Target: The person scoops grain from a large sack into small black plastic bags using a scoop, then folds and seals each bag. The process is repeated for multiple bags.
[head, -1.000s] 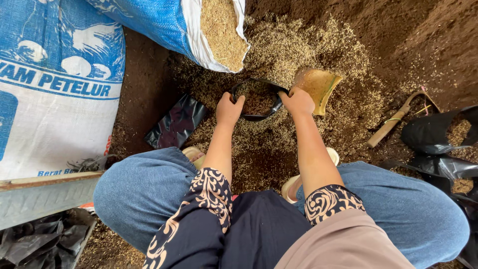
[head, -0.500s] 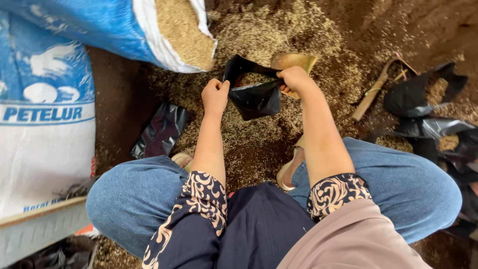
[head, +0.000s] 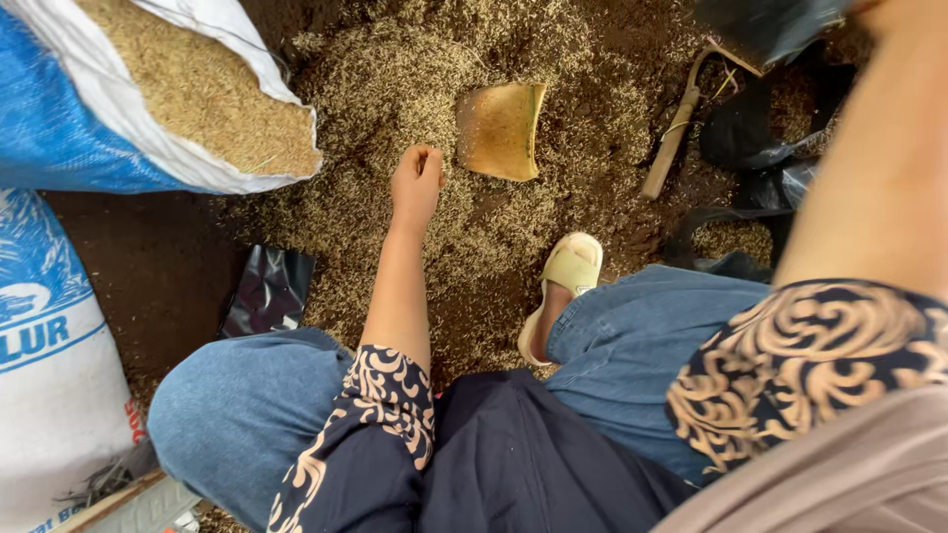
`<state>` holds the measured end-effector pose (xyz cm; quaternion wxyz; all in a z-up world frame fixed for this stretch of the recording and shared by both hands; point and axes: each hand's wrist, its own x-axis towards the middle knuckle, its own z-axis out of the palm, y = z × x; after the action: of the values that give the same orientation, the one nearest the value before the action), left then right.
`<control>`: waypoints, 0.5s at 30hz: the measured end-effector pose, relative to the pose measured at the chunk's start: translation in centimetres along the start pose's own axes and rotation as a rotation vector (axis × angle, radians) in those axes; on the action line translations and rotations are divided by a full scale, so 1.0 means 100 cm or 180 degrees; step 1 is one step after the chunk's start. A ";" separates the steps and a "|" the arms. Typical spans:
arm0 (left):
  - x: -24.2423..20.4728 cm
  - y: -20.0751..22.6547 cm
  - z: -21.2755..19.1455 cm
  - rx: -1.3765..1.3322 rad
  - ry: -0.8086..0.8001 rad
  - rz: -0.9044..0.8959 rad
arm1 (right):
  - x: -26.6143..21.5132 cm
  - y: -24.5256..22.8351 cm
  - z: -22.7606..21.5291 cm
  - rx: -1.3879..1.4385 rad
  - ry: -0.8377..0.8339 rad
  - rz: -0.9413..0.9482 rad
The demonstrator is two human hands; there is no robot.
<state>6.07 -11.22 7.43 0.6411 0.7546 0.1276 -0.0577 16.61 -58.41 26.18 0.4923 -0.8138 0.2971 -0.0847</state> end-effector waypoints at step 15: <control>-0.002 -0.061 -0.033 0.1369 -0.0105 -0.0883 | 0.162 0.238 -0.019 -0.2144 0.0242 0.1060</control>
<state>4.01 -7.14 2.28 0.4538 0.8478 0.2042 -0.1832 19.38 -77.07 4.33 0.1927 -0.8669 0.4546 0.0689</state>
